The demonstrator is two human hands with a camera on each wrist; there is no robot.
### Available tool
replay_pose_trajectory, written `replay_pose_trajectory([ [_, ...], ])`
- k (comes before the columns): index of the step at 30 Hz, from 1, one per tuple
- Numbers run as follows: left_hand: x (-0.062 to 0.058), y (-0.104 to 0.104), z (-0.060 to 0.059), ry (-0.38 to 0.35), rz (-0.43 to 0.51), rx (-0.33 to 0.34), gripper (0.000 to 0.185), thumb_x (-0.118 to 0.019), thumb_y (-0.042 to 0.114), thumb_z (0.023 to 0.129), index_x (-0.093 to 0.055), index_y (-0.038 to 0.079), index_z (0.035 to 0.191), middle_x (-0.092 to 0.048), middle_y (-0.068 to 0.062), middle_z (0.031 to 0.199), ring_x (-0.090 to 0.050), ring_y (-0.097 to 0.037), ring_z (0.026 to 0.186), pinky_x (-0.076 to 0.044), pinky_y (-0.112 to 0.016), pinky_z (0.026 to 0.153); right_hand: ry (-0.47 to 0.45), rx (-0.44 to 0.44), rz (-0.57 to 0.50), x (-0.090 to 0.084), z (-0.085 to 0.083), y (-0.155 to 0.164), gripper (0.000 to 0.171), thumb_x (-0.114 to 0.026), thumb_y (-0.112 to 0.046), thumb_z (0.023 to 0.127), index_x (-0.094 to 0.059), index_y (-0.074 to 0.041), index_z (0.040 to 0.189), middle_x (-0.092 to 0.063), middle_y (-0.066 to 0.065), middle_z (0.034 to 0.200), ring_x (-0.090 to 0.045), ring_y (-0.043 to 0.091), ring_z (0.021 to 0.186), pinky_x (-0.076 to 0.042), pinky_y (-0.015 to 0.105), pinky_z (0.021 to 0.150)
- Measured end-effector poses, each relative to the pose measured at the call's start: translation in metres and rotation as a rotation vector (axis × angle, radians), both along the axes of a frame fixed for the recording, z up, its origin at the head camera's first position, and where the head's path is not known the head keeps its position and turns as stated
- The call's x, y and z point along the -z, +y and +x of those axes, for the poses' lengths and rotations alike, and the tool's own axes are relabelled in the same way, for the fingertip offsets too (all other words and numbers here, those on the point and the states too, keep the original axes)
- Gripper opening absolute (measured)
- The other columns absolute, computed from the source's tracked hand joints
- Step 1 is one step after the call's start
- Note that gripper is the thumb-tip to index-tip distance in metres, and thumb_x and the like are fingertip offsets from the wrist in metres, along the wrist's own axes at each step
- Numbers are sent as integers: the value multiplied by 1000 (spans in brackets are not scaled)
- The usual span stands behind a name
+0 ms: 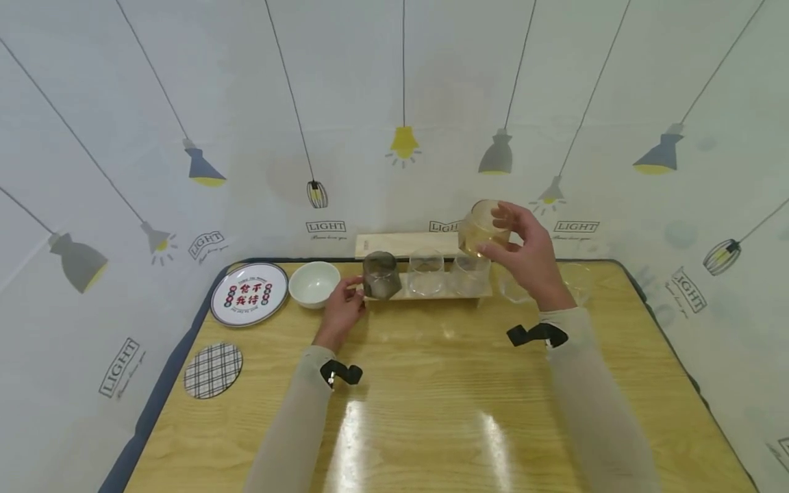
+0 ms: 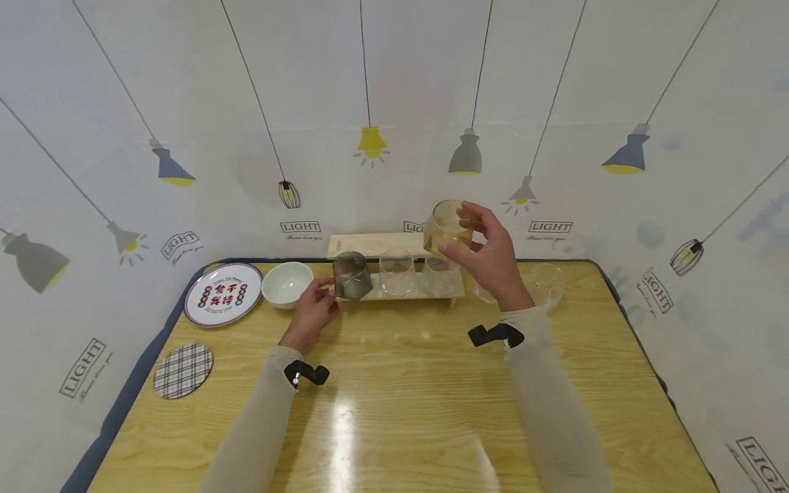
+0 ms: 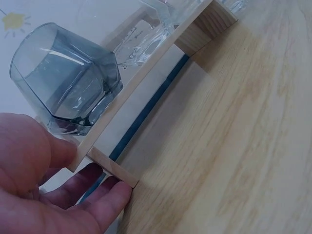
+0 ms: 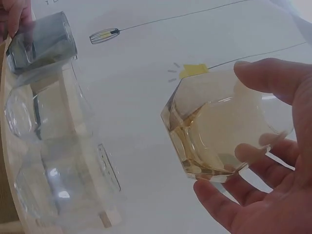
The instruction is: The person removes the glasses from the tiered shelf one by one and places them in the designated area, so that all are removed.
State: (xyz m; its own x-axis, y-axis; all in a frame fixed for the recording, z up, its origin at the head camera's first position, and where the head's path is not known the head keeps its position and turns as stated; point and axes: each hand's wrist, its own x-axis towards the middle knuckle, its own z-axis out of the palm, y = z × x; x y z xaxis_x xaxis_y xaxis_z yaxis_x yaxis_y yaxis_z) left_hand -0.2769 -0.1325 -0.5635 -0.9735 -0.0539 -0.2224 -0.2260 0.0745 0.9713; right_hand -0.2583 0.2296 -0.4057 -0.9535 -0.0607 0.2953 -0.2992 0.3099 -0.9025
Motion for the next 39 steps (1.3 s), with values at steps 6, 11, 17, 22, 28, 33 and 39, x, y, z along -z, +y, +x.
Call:
replay_pose_trajectory([
  [6,0,1,-1,-1,-21,-8,34,-54,12,111,-58,17,144,-59,-15,130,-62,-24,107,-58,-42,96,14,49,-17,10,15,30,74,-86,-23,91,-49,-31,155,-56,-3,152,-53,11,135,-51,26,104],
  [11,-1,1,-1,1,-26,-19,35,-54,10,110,-58,16,144,-57,-14,125,-61,-23,103,-58,-40,92,63,94,-22,20,22,54,73,-85,-15,91,-52,-25,155,-57,5,152,-54,11,132,-52,14,95],
  [17,-1,1,-1,-17,-34,-23,34,-54,11,110,-58,17,144,-57,-12,125,-60,-23,104,-58,-41,95,40,195,52,36,25,95,74,-84,-18,92,-49,-26,157,-57,-2,149,-54,3,128,-48,10,93],
  [22,0,2,-2,-13,-5,-26,35,-55,8,109,-58,16,143,-58,-13,122,-60,-22,100,-57,-41,92,21,286,120,52,22,131,76,-85,-18,91,-48,-23,157,-59,-6,143,-55,-2,122,-47,8,90],
  [28,0,1,-2,-22,-4,-24,35,-56,8,109,-58,17,143,-59,-13,124,-61,-22,102,-58,-37,88,-22,355,173,61,20,165,77,-84,-25,93,-46,-21,159,-57,2,147,-54,3,124,-46,3,89],
  [33,1,-1,-4,-32,7,-17,34,-55,9,110,-58,17,142,-59,-15,127,-60,-21,102,-57,-35,84,-121,435,181,67,20,189,79,-81,-36,94,-41,-25,161,-53,-11,146,-48,6,130,-43,3,87],
  [39,1,-1,-4,-21,-2,-17,33,-55,10,110,-59,17,142,-60,-14,125,-60,-21,101,-57,-33,83,-242,529,111,80,19,210,82,-81,-39,94,-37,-25,162,-50,-19,144,-49,7,134,-42,3,85],
])
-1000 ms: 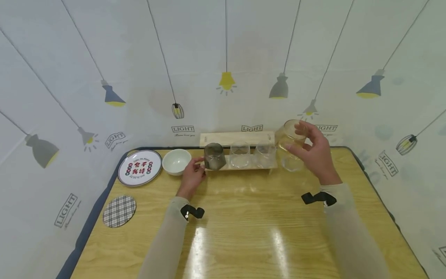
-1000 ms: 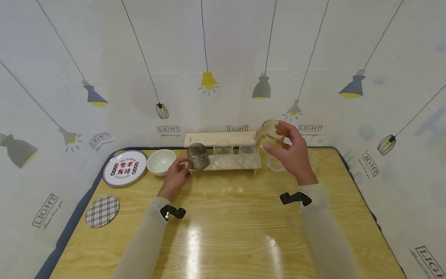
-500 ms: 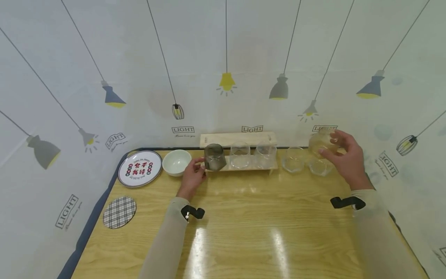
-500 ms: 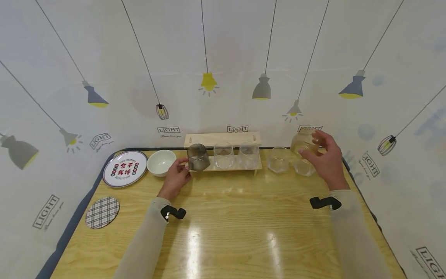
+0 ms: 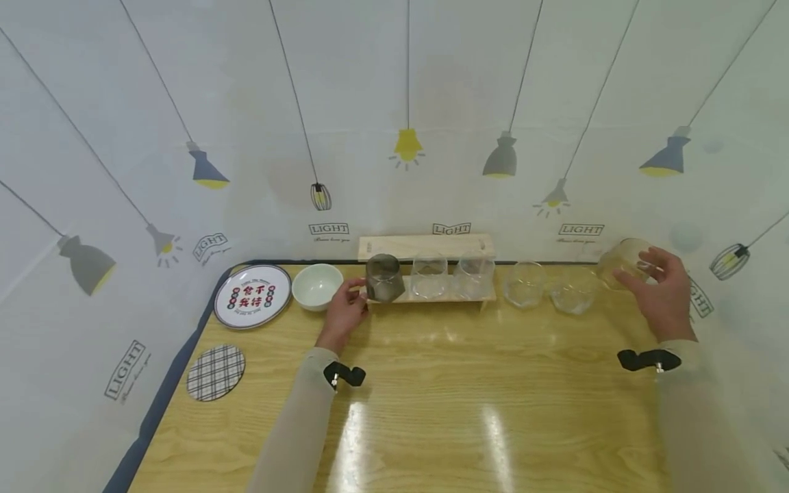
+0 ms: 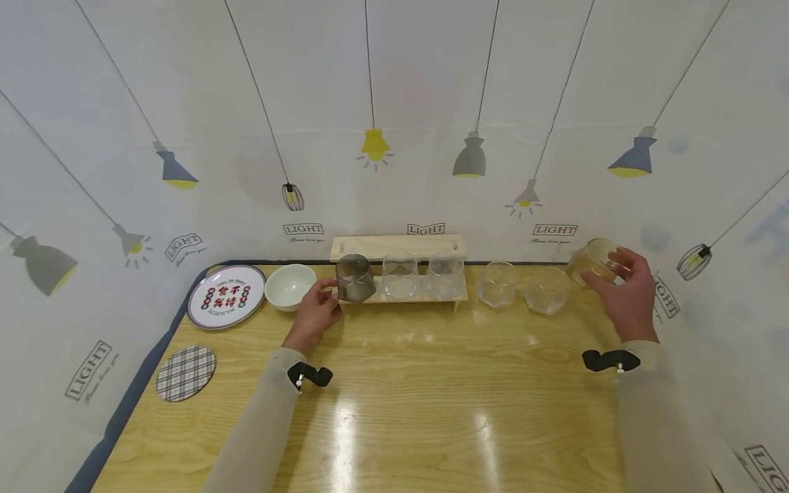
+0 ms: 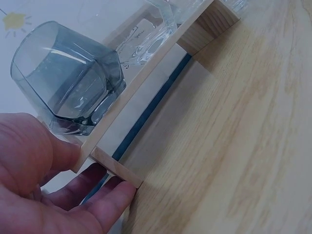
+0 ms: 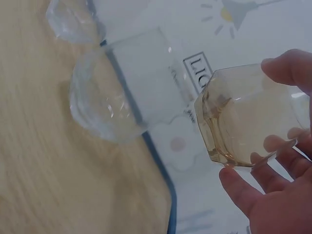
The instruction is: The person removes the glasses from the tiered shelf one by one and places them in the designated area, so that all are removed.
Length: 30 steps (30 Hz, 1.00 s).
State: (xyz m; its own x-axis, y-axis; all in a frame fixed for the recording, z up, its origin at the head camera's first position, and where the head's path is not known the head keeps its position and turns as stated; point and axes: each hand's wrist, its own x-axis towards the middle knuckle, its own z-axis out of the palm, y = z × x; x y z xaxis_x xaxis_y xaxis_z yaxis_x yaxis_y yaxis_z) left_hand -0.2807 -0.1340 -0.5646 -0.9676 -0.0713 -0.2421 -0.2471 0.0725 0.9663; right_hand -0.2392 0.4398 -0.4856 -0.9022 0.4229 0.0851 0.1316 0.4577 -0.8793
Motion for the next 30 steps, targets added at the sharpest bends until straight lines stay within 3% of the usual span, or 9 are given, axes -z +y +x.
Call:
replay_pose_trajectory([
  [4,-1,1,2,11,-5,3,33,-54,10,110,-58,16,142,-60,-15,125,-61,-22,101,-57,-35,86,-59,43,-52,9,4,11,84,-81,-39,94,-34,-27,162,-48,-20,146,-46,10,140,-43,3,87],
  [8,-1,1,2,5,-17,3,32,-53,11,111,-58,17,142,-60,-15,124,-61,-22,100,-57,-35,85,-121,72,-53,22,4,22,84,-79,-42,95,-31,-28,163,-45,-17,152,-40,16,149,-44,11,100],
  [13,0,2,2,-2,-20,-1,33,-53,11,111,-58,18,142,-61,-14,125,-61,-22,101,-57,-34,85,-179,71,-41,43,4,31,87,-78,-45,95,-28,-27,164,-43,-7,159,-36,26,152,-45,32,114],
  [18,0,3,1,-8,-17,3,33,-54,11,111,-57,19,143,-60,-14,127,-61,-22,104,-58,-34,87,-216,54,-1,58,7,35,91,-76,-49,95,-24,-24,165,-36,8,166,-34,35,151,-40,50,119],
  [22,1,3,1,-20,-10,3,33,-54,11,111,-57,19,143,-60,-14,128,-61,-22,104,-58,-34,88,-237,37,18,62,10,35,96,-73,-52,96,-19,-19,167,-27,17,170,-29,41,154,-36,58,122],
  [30,-2,1,1,-7,6,5,32,-54,10,110,-58,17,142,-60,-13,122,-60,-21,100,-56,-33,83,-229,3,3,65,10,36,99,-71,-55,97,-16,-15,168,-18,21,174,-19,46,160,-26,64,126],
])
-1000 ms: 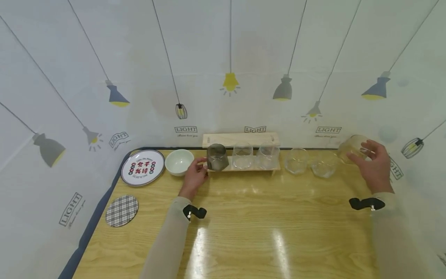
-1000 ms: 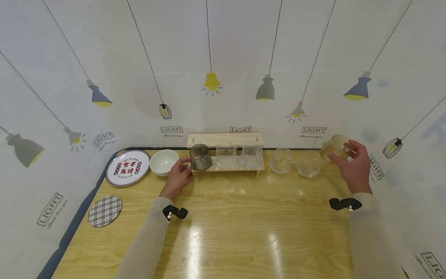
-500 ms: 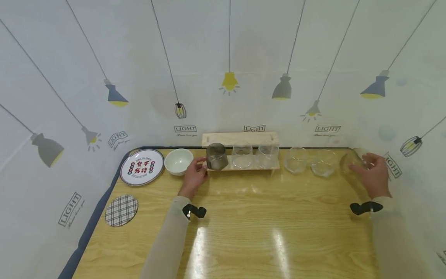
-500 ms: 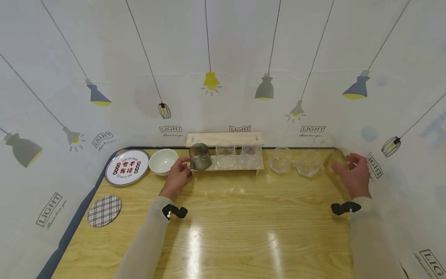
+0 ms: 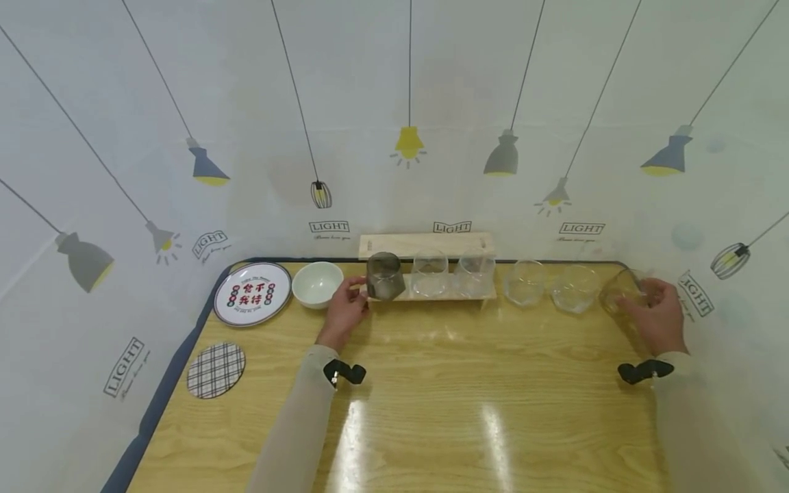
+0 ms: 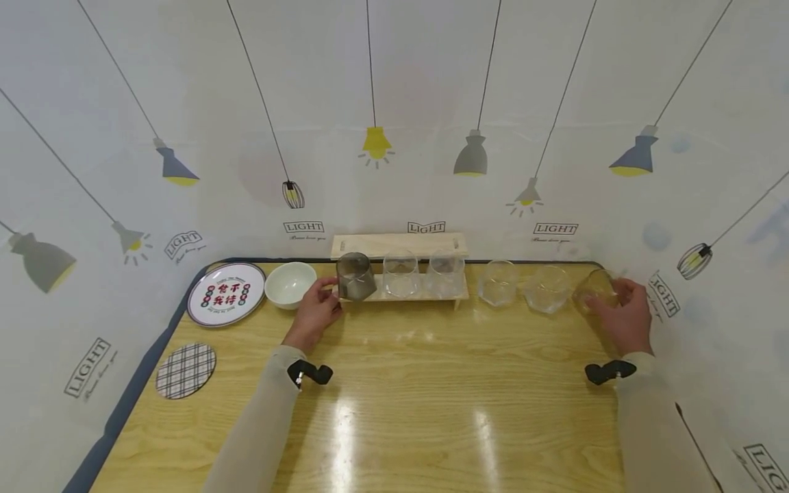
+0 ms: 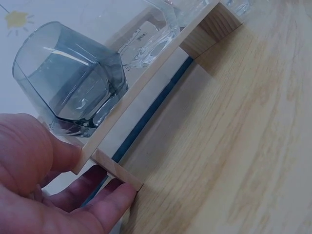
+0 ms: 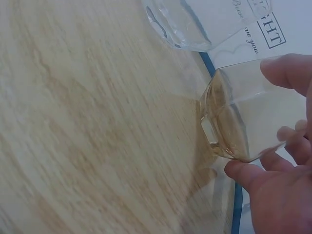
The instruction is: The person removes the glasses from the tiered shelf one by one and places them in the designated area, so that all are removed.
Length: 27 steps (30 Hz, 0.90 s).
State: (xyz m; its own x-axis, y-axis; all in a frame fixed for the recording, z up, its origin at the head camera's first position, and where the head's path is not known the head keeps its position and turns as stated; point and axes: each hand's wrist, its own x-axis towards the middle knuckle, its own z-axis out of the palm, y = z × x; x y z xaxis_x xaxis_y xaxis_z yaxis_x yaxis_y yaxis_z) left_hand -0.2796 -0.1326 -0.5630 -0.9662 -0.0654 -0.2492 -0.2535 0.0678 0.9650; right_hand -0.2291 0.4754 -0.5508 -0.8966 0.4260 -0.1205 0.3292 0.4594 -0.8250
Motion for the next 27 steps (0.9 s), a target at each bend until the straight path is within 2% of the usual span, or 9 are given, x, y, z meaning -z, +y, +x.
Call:
replay_pose_trajectory([
  [11,0,-1,-1,-13,-13,3,33,-54,11,111,-57,19,143,-61,-13,126,-60,-20,102,-57,-33,86,18,-31,0,2,-3,5,102,-70,-53,98,-10,-11,169,-11,18,177,-15,44,162,-20,61,129],
  [16,0,0,-2,-18,3,3,34,-54,10,111,-57,18,143,-60,-13,125,-60,-20,101,-57,-34,86,62,-15,-14,-3,-4,8,100,-71,-49,99,-10,-16,170,-11,13,178,-11,36,164,-17,54,132],
  [22,-1,1,-1,-19,9,1,34,-53,10,111,-57,19,144,-60,-13,125,-59,-21,102,-57,-34,86,174,34,-10,-19,-1,5,88,-74,-37,99,-24,-18,168,-24,6,176,-16,22,164,-19,41,133],
  [27,-2,2,0,-25,7,-3,34,-53,11,111,-56,19,144,-59,-13,126,-59,-21,103,-57,-37,89,239,37,-26,-38,1,-9,82,-77,-35,97,-32,-22,165,-30,-1,173,-21,13,163,-20,35,133],
])
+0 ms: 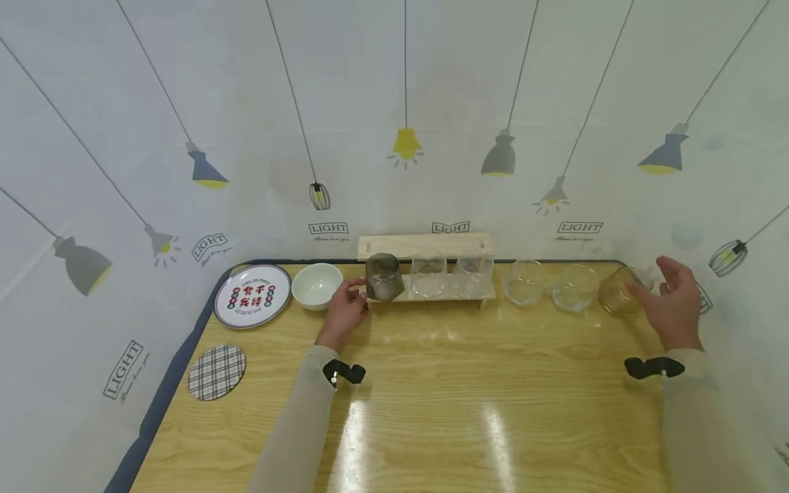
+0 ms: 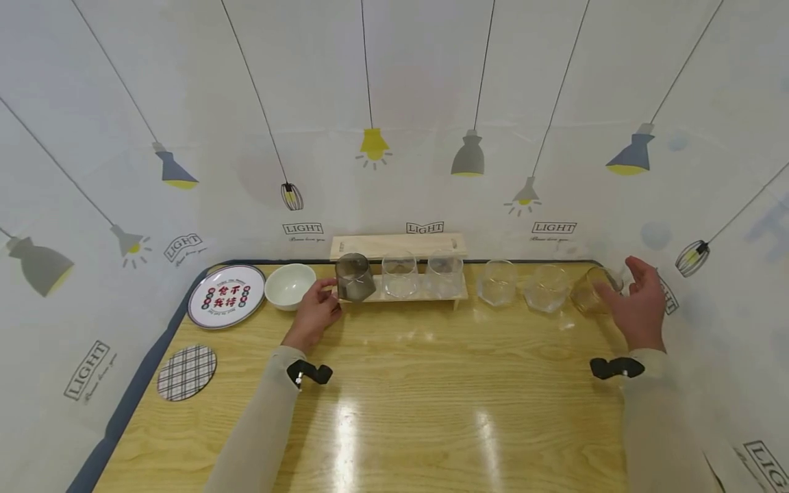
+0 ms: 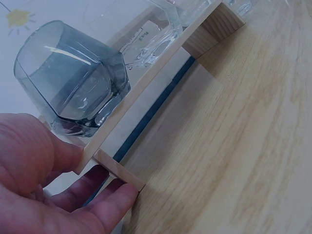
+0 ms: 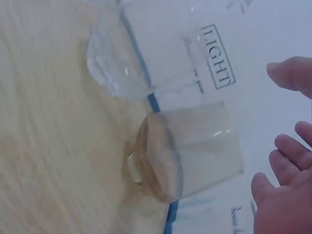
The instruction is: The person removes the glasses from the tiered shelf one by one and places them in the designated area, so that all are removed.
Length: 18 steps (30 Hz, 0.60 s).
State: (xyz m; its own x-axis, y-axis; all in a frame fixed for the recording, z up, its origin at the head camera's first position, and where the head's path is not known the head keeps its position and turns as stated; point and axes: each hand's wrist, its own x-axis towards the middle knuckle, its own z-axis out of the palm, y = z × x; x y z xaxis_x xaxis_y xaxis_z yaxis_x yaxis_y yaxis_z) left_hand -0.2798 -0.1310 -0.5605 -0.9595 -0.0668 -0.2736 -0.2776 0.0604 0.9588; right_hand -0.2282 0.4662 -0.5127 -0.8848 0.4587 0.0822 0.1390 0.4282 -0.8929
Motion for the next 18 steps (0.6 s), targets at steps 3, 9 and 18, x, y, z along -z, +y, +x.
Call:
replay_pose_trajectory([
  [3,0,0,0,-7,-3,0,34,-53,10,111,-56,19,144,-58,-13,127,-58,-21,104,-57,-38,91,31,0,5,-11,0,-11,79,-77,-35,97,-36,-23,163,-35,-3,170,-26,12,161,-24,33,132],
  [9,-1,0,0,-16,-2,4,34,-53,11,111,-56,19,144,-59,-13,128,-59,-22,106,-57,-40,95,69,-21,40,-26,-4,-37,74,-77,-30,97,-40,-23,160,-44,-1,162,-37,14,155,-36,35,126],
  [18,-3,-2,1,-29,4,17,36,-52,11,112,-54,20,146,-56,-15,134,-58,-25,114,-55,-47,105,137,-106,97,-35,-13,-91,61,-75,-31,99,-51,-21,154,-59,6,146,-55,0,126,-48,7,93],
])
